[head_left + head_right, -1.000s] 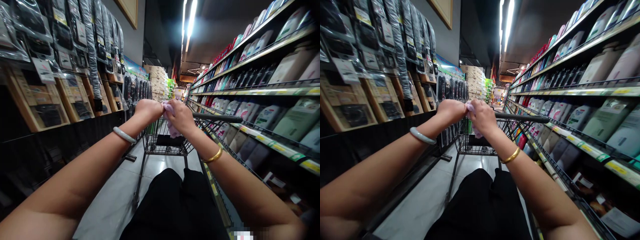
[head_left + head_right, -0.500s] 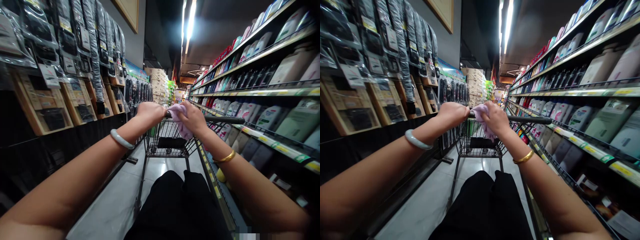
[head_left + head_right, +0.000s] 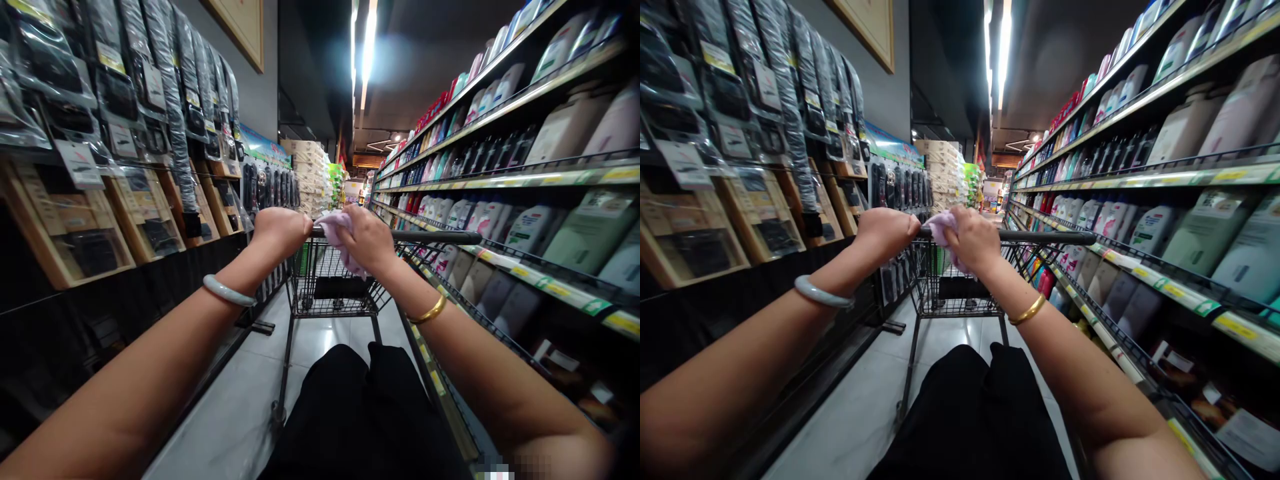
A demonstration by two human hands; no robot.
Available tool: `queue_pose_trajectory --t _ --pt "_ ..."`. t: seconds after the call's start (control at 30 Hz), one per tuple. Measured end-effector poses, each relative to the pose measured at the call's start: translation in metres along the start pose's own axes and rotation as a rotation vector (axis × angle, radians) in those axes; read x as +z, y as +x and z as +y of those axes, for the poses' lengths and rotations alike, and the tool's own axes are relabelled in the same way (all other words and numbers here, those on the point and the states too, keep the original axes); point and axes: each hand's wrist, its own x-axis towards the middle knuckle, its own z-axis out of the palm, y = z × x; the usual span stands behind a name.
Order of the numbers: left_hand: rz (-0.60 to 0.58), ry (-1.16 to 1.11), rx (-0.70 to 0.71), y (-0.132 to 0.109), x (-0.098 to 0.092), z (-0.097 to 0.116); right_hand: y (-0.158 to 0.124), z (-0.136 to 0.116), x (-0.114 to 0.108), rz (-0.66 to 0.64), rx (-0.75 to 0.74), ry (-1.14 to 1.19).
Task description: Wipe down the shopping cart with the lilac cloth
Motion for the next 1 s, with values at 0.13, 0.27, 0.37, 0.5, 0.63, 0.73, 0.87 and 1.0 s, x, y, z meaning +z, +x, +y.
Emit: queue_pose_trajectory --t 0.13,0.27,0.37,0.5,0.63,0.73,0.87,1.0 --pt "0.022 -0.044 -0.005 0.002 0.002 0.007 0.007 -0.012 0.002 -0.030 0.107 -0.038" --pt "0.001 -0.155 0.058 0.003 -0.001 0.007 0.003 -0.021 0.008 -0.008 -0.055 0.037" --pt "-0.012 -0.273 0.062 0.007 -0.004 -0.005 -0.002 -0.002 0.004 -0.035 -0.077 0.047" --pt "-0.025 -0.515 0.020 0.015 0.006 -0.018 0.000 0.009 0.001 -0.017 0.089 -0.043" --pt "0.073 -0.674 -0.053 0.016 0.023 -0.014 0.004 -0.025 0.014 0.008 -0.027 0.014" --pt "0.161 -0.706 -0.085 0.012 0.028 -0.008 0.001 -0.035 0.021 0.012 -0.161 0.061" --pt "0.200 -0.750 -0.074 0.009 0.030 -0.004 -0.006 -0.016 0.014 0.004 -0.154 0.063" --pt "0.197 -0.798 -0.084 0.013 0.036 0.001 -0.010 -0.028 0.013 0.016 -0.016 0.016"
